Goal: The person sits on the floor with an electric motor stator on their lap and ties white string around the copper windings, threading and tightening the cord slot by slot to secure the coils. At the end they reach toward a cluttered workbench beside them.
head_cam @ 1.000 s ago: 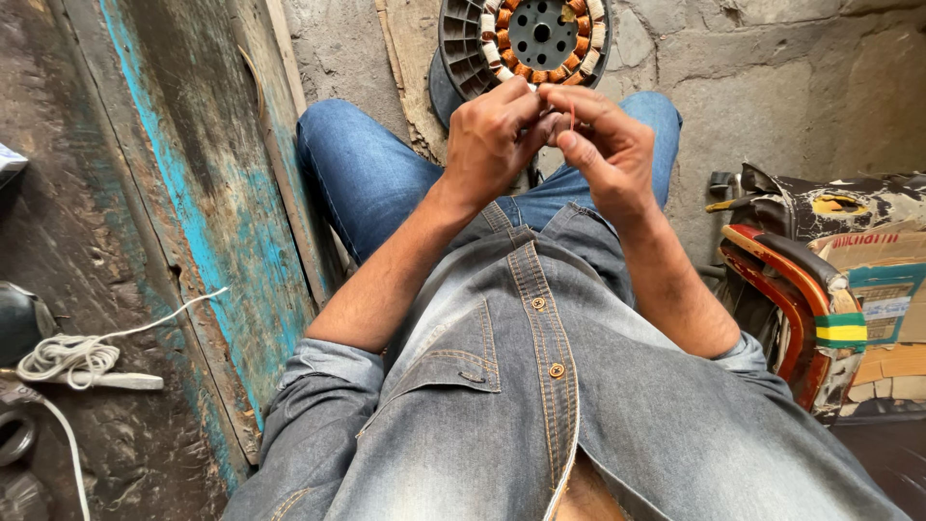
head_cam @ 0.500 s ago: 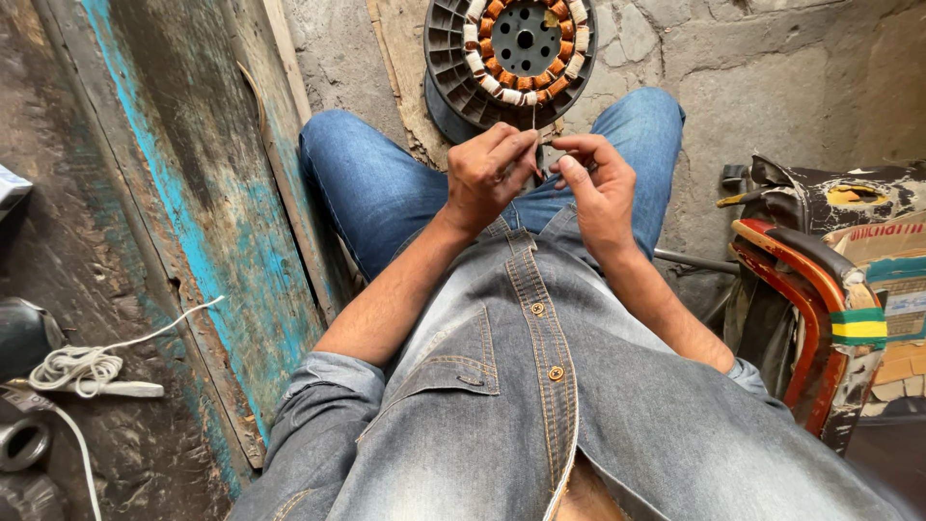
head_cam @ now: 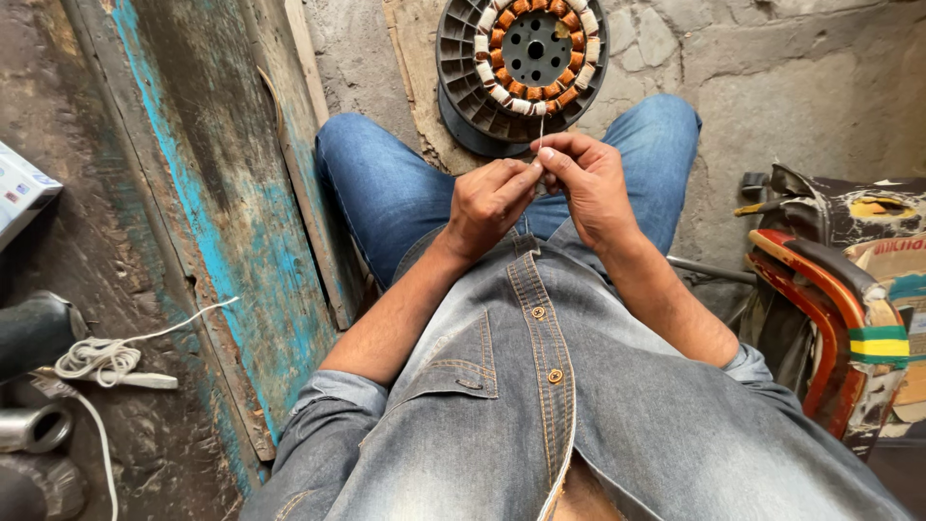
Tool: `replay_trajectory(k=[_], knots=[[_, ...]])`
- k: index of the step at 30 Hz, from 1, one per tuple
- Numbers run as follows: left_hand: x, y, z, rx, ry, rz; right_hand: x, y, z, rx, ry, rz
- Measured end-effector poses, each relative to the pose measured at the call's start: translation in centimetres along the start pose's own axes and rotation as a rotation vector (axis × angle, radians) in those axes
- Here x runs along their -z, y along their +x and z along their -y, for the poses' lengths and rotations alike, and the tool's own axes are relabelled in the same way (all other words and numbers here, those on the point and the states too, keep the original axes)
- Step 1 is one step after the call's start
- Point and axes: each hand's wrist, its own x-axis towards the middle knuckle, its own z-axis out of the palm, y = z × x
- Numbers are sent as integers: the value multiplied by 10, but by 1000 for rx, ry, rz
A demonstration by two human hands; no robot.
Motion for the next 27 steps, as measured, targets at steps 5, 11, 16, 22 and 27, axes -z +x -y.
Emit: replay_trajectory(k=[5, 11, 16, 22, 27], knots=[[3, 0, -3, 214, -211, -33, 9, 3, -5, -11, -40, -13], [-17, 11, -1, 748, -512, -32, 24, 6, -24, 109, -244, 18], [-44, 20, 10, 819, -707, -99, 34, 12, -39, 157, -304, 117], [-50, 17, 22, 678, -407, -66, 27, 3, -16, 334, -499, -43], [-55, 7, 35, 673, -487, -27, -20, -2, 32, 801, -810, -151]])
